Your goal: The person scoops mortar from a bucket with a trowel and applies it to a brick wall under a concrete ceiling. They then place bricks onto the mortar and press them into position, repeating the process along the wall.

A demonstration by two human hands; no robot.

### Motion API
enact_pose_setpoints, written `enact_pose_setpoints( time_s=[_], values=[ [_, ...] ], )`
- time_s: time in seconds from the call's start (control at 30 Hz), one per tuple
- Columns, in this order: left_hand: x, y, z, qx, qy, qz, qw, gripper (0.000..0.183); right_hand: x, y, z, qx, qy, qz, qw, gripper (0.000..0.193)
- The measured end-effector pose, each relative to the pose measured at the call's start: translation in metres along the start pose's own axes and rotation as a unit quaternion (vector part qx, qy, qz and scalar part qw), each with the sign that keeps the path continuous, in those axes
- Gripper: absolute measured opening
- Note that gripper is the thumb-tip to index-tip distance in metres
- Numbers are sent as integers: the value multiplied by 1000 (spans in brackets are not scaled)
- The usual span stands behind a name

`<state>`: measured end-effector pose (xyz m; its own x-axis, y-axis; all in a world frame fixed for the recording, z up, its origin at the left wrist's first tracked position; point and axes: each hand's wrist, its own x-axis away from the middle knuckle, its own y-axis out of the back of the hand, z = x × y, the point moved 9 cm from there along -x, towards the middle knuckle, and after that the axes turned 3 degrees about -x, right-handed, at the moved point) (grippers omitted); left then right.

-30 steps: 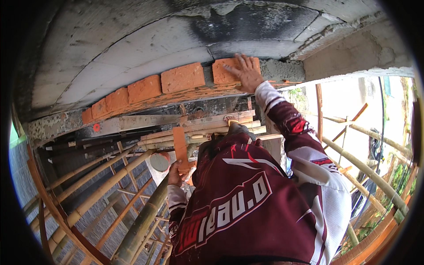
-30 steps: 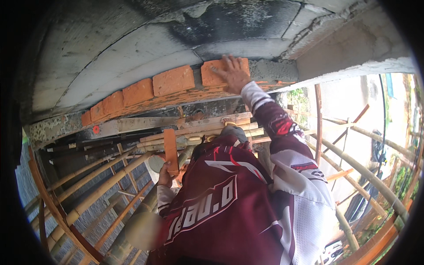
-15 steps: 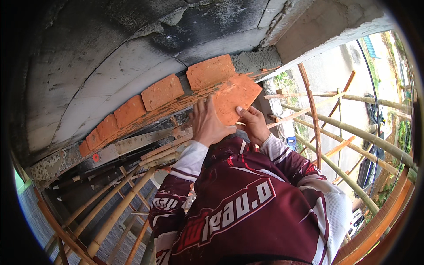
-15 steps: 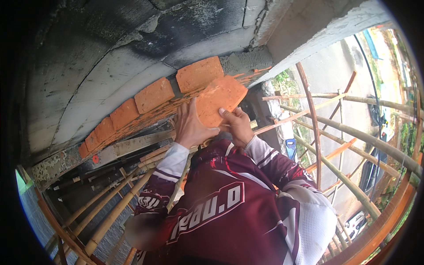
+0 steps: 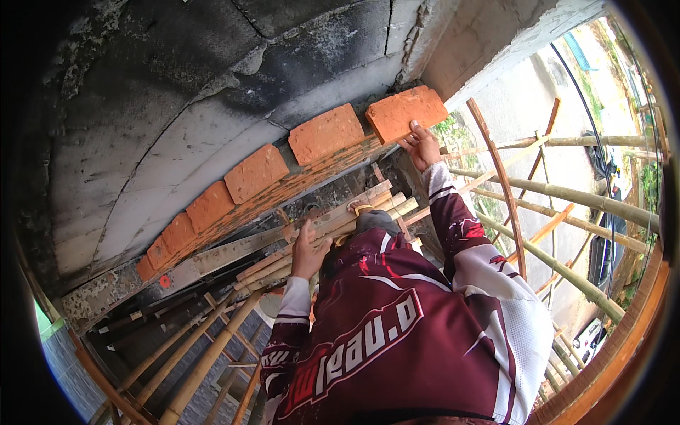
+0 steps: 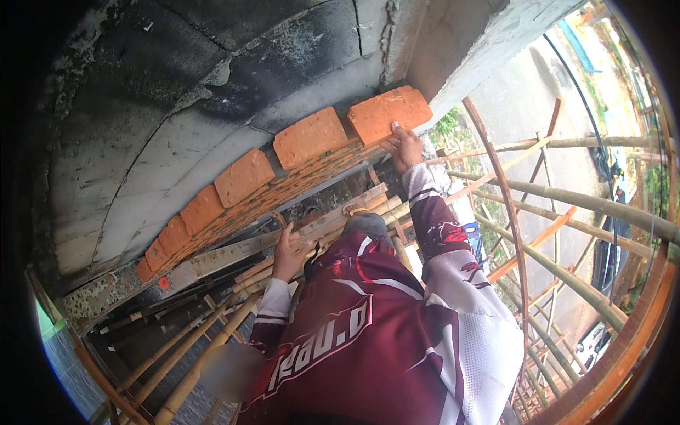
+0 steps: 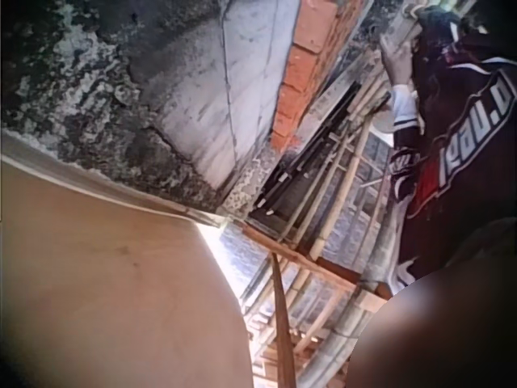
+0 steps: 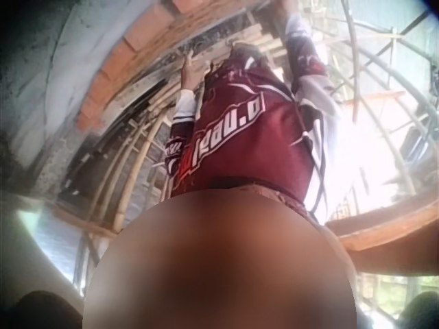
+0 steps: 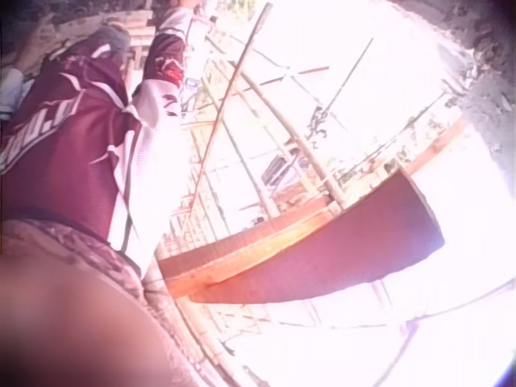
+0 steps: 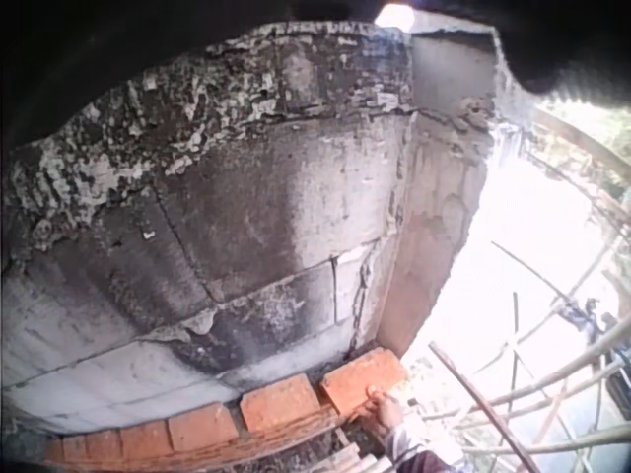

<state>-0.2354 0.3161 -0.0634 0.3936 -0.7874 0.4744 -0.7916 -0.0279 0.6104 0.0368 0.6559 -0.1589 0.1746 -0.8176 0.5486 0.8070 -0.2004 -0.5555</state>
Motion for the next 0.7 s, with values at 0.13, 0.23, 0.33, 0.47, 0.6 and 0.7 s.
enact_pose_setpoints(
  time_s=[0.13, 0.23, 0.33, 0.47, 0.6, 0.7],
  values=[
    [64, -13, 138, 44, 152, -31, 987, 78, -26, 2, -10, -5, 6, -9, 1000, 39],
    [110, -33, 220, 20, 259, -29, 965, 72, -39, -2, -16, -14, 6, -12, 1000, 36],
    [148, -47, 253, -6, 272, -14, 962, 65, -45, -6, -19, -16, 12, -20, 1000, 34],
    [169, -57, 268, 0, 301, 9, 954, 61, -47, -6, -19, 7, 22, -36, 999, 32],
    [166, -70, 287, 181, 306, -23, 934, 58, -53, -5, -23, 26, 6, -31, 999, 33],
    [152, -69, 305, 200, 286, -79, 934, 41, -61, -3, -27, 27, -9, -19, 999, 33]
  ],
)
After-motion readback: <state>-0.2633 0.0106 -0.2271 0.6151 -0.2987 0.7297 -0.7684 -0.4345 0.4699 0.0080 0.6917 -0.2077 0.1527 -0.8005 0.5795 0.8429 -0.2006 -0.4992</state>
